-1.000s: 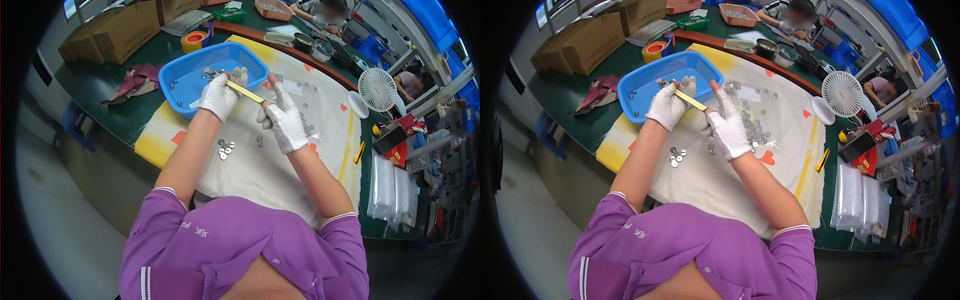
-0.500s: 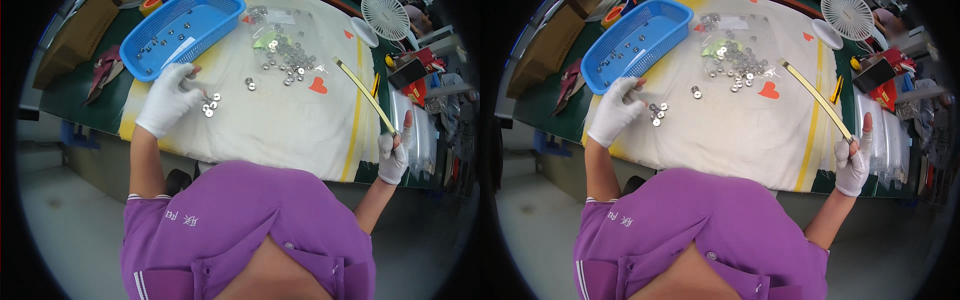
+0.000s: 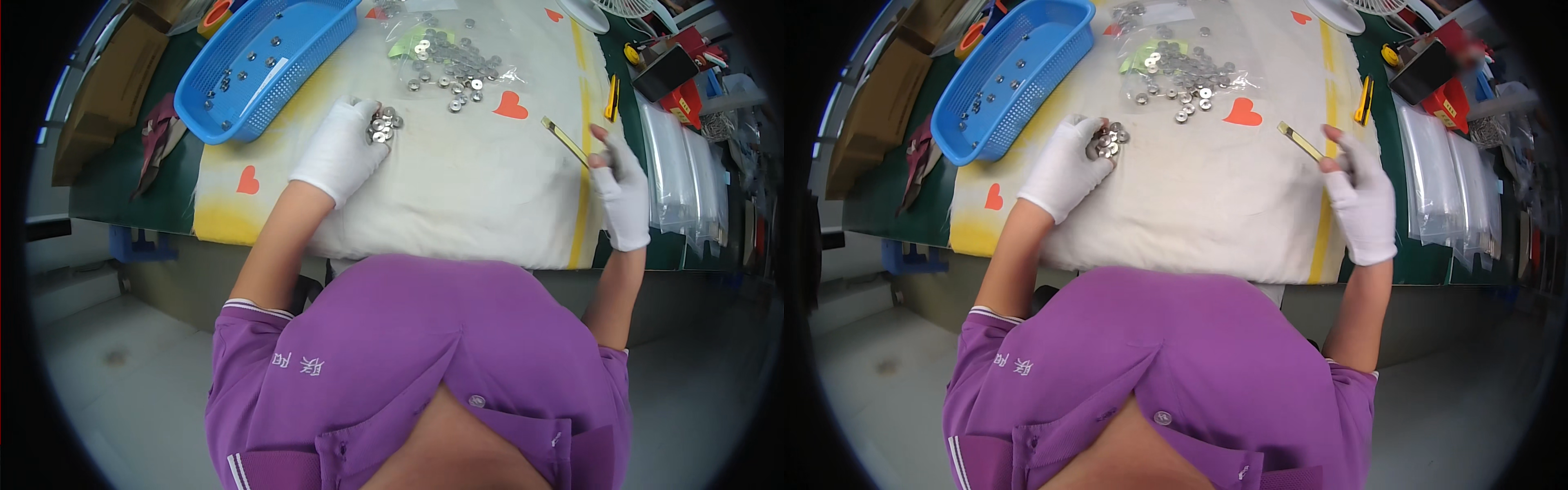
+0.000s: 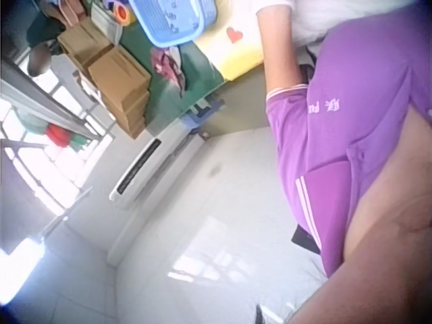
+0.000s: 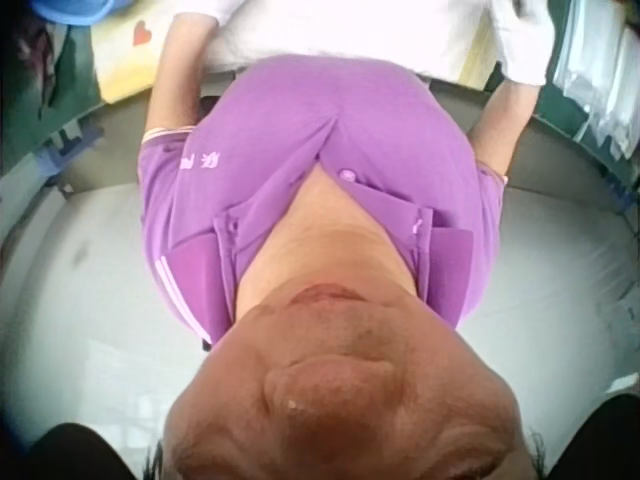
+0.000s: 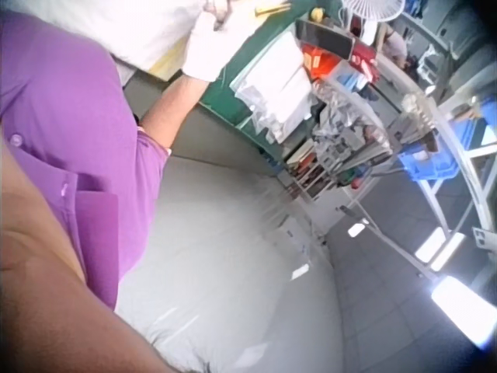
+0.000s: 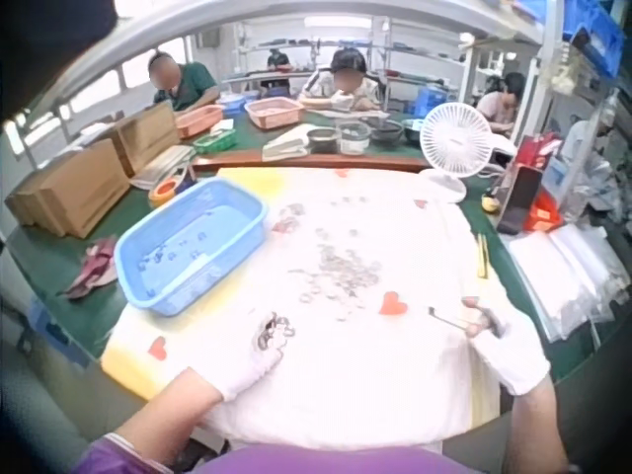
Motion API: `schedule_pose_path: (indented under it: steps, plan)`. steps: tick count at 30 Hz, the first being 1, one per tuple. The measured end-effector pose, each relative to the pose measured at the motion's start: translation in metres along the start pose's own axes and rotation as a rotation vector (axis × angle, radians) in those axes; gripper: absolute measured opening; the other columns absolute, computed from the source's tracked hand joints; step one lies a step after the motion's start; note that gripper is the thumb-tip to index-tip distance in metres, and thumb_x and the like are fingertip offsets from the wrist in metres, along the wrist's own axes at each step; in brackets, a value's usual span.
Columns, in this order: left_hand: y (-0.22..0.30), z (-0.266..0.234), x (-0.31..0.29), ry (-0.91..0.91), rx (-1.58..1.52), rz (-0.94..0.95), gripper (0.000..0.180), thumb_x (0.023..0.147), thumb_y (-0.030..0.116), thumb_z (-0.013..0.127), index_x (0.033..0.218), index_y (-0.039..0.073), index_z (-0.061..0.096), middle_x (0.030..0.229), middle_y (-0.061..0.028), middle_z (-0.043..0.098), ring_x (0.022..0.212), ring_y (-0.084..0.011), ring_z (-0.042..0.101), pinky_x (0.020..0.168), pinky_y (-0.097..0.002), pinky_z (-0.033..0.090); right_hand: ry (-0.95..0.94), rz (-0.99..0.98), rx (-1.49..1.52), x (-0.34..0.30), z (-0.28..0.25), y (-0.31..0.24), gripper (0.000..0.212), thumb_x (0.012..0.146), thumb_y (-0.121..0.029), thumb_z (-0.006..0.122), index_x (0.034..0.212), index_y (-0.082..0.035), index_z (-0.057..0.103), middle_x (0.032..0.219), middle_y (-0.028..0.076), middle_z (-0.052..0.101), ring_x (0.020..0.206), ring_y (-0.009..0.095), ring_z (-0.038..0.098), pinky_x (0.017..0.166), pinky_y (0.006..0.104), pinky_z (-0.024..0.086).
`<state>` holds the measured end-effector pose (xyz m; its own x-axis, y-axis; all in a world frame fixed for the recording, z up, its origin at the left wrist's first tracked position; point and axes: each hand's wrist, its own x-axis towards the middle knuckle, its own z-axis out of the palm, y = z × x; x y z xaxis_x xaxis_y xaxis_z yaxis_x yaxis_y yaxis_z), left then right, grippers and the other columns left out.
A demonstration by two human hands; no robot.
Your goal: Placing metal rings in a row onto a metal jig or bar for assembly.
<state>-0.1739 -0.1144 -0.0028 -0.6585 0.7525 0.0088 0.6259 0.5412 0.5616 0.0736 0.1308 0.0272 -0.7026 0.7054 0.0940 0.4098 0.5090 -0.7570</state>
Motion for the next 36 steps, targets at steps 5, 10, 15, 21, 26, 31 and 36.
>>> schedule_pose_path:
  steps: [5,10,15,21,26,31,36]
  plan:
    - [0.02,0.01,0.027,-0.052,-0.028,0.149,0.044,0.075,0.006,0.07,0.117,-0.004,0.061,0.109,-0.0189,0.058,0.098,-0.0315,0.06,0.088,-0.0342,0.049,-0.356,-0.287,-0.183,0.031,0.078,-0.055,0.035,0.081,-0.012,0.071,0.115,-0.005,0.066,0.092,0.01,0.059,0.08,0.019,0.058,0.077,0.029,0.048]
    - [0.029,0.021,0.023,-0.186,-0.096,0.27,0.044,0.073,0.007,0.072,0.115,-0.002,0.062,0.113,-0.0186,0.057,0.103,-0.0321,0.059,0.092,-0.0342,0.049,-0.31,-0.474,-0.415,0.054,0.11,-0.058,0.031,0.078,-0.011,0.073,0.107,-0.005,0.066,0.098,0.014,0.061,0.087,0.028,0.061,0.081,0.0343,0.05]
    - [0.026,0.019,0.003,-0.045,-0.153,0.249,0.039,0.073,0.011,0.074,0.109,0.0,0.064,0.109,-0.0169,0.059,0.099,-0.0325,0.06,0.088,-0.0371,0.049,-0.605,-0.297,-0.138,0.045,0.102,-0.051,0.031,0.076,-0.011,0.076,0.104,-0.005,0.066,0.097,0.015,0.062,0.088,0.028,0.062,0.079,0.0358,0.051]
    - [0.034,0.028,0.013,0.011,0.039,0.335,0.025,0.074,0.011,0.069,0.096,0.002,0.065,0.1,-0.0149,0.061,0.095,-0.0328,0.059,0.083,-0.0402,0.049,-0.443,-0.457,-0.157,0.039,0.112,-0.043,0.028,0.077,-0.012,0.074,0.102,-0.004,0.067,0.092,0.013,0.062,0.086,0.026,0.061,0.077,0.0343,0.051]
    - [0.028,0.027,0.003,-0.047,0.054,0.314,0.021,0.073,0.006,0.064,0.094,0.003,0.064,0.098,-0.0152,0.06,0.094,-0.0343,0.058,0.083,-0.042,0.049,-0.462,-0.406,-0.179,0.038,0.102,-0.042,0.021,0.078,-0.013,0.072,0.097,-0.006,0.069,0.091,0.011,0.064,0.083,0.027,0.061,0.074,0.0351,0.05]
    - [0.03,0.021,-0.008,0.048,0.041,0.246,0.028,0.071,0.0,0.063,0.1,0.001,0.063,0.101,-0.0155,0.061,0.095,-0.0337,0.059,0.085,-0.0389,0.049,-0.323,-0.523,-0.282,0.041,0.108,-0.033,0.016,0.08,-0.015,0.07,0.095,-0.008,0.071,0.088,0.01,0.064,0.078,0.028,0.06,0.071,0.0356,0.05]
    - [0.034,0.026,-0.005,0.085,0.021,0.267,0.021,0.075,0.009,0.066,0.096,0.006,0.065,0.098,-0.0129,0.061,0.093,-0.0329,0.058,0.084,-0.041,0.048,-0.315,-0.501,-0.082,0.038,0.11,-0.042,0.018,0.083,-0.023,0.066,0.095,-0.01,0.071,0.084,0.011,0.064,0.083,0.029,0.062,0.072,0.0401,0.051]
